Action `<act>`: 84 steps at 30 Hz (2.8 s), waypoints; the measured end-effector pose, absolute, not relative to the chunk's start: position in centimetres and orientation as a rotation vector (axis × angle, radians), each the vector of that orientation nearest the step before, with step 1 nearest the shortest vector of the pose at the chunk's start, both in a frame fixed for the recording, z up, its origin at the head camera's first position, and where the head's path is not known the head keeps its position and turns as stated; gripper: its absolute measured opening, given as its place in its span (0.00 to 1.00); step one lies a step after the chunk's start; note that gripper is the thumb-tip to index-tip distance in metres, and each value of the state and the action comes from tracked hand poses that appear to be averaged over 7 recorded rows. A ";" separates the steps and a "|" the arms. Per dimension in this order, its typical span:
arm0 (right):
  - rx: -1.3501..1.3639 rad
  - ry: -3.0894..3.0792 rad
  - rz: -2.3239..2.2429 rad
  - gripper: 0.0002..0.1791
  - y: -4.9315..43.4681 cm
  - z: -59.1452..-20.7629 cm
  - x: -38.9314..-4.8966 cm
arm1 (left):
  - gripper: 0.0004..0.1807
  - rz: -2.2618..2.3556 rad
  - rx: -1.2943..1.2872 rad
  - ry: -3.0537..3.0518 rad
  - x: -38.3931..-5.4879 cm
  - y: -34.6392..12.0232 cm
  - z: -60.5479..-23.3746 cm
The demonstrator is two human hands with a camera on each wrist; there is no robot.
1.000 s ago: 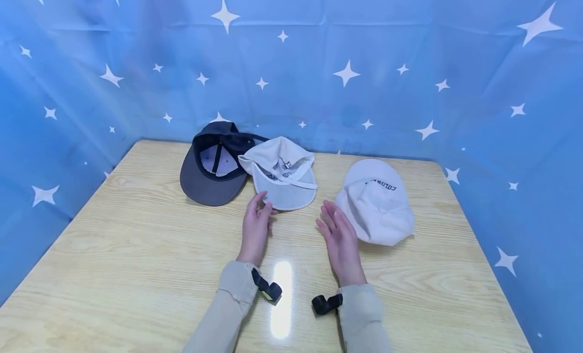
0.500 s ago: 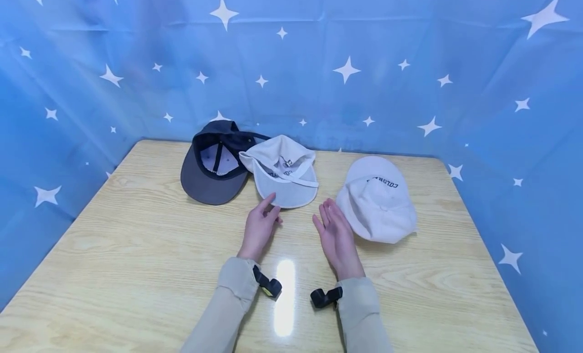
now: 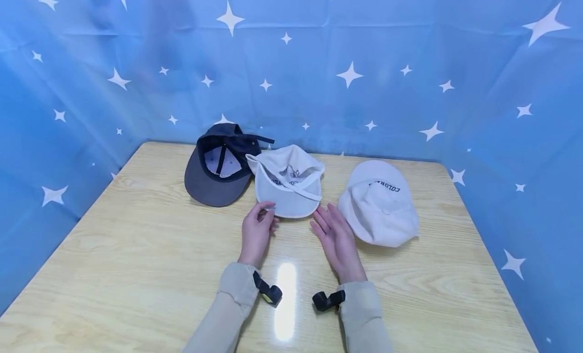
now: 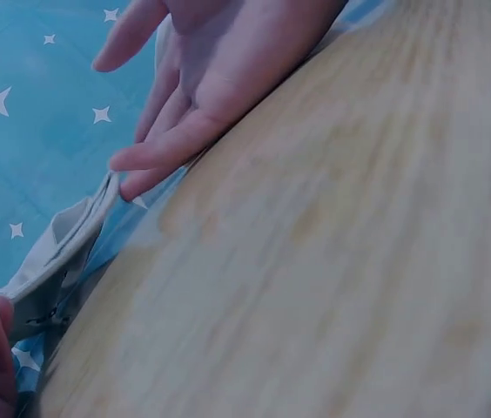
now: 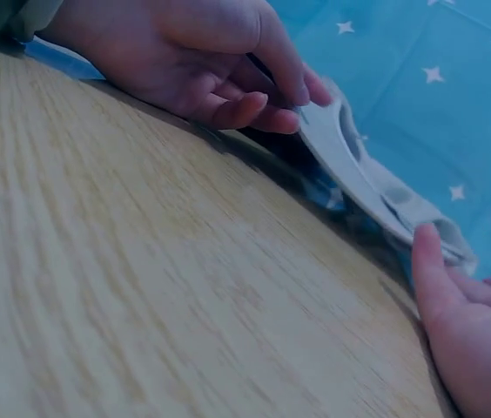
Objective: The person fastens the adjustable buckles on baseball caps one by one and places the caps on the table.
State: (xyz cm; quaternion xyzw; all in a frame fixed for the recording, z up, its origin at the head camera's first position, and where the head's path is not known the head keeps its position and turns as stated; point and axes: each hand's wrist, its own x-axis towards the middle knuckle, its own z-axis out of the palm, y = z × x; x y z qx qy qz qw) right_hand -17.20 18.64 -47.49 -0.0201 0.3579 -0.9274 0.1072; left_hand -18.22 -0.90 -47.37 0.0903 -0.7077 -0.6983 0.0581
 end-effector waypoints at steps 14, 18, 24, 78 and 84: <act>-0.098 1.385 -2.625 0.28 16.2 -47.4 -17.7 | 0.39 -2.200 0.230 -2.125 -16.4 -4.6 -47.3; -0.120 1.432 -2.590 0.27 16.0 -47.4 -17.8 | 0.28 -2.175 0.200 -2.173 -16.8 -4.9 -47.3; -0.077 1.534 -2.549 0.30 16.6 -48.0 -17.3 | 0.22 -2.133 0.176 -2.165 -17.1 -4.2 -48.0; 0.161 1.721 -2.706 0.17 17.8 -49.8 -16.0 | 0.13 -1.859 0.220 -2.099 -18.6 -3.4 -50.1; 0.096 1.735 -2.690 0.13 17.7 -49.7 -16.3 | 0.13 -2.099 0.177 -1.966 -18.8 -3.4 -49.7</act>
